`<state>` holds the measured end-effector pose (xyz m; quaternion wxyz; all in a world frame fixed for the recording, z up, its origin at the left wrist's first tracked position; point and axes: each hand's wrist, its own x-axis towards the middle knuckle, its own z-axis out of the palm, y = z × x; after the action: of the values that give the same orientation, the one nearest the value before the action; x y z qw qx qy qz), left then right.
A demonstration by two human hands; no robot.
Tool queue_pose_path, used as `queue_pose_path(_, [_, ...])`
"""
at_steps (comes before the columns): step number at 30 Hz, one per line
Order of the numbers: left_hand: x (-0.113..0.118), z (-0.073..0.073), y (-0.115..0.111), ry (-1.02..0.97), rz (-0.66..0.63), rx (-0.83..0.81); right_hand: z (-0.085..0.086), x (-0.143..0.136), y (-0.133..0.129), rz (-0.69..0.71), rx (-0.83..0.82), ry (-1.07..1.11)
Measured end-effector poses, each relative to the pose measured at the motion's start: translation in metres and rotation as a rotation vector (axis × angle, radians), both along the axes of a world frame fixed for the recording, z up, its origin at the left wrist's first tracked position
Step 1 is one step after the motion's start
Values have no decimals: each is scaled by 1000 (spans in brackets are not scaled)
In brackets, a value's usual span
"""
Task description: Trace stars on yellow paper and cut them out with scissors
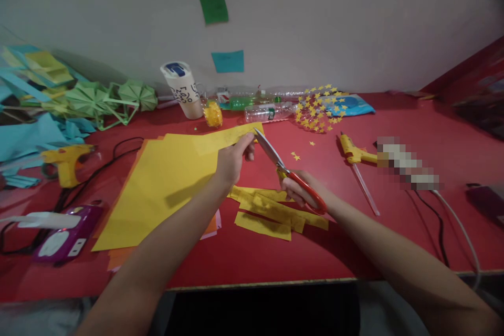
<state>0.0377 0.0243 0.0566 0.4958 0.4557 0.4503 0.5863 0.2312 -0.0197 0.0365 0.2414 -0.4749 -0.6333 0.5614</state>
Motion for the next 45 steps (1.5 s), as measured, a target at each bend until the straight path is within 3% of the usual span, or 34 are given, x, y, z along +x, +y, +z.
queue_pose_path(18, [-1,0,0,37,-20,-5,-4,4,-2,11,0,96])
queue_pose_path(45, [-6,5,2,-3,-61,-12,1,4,0,-9,-6,-7])
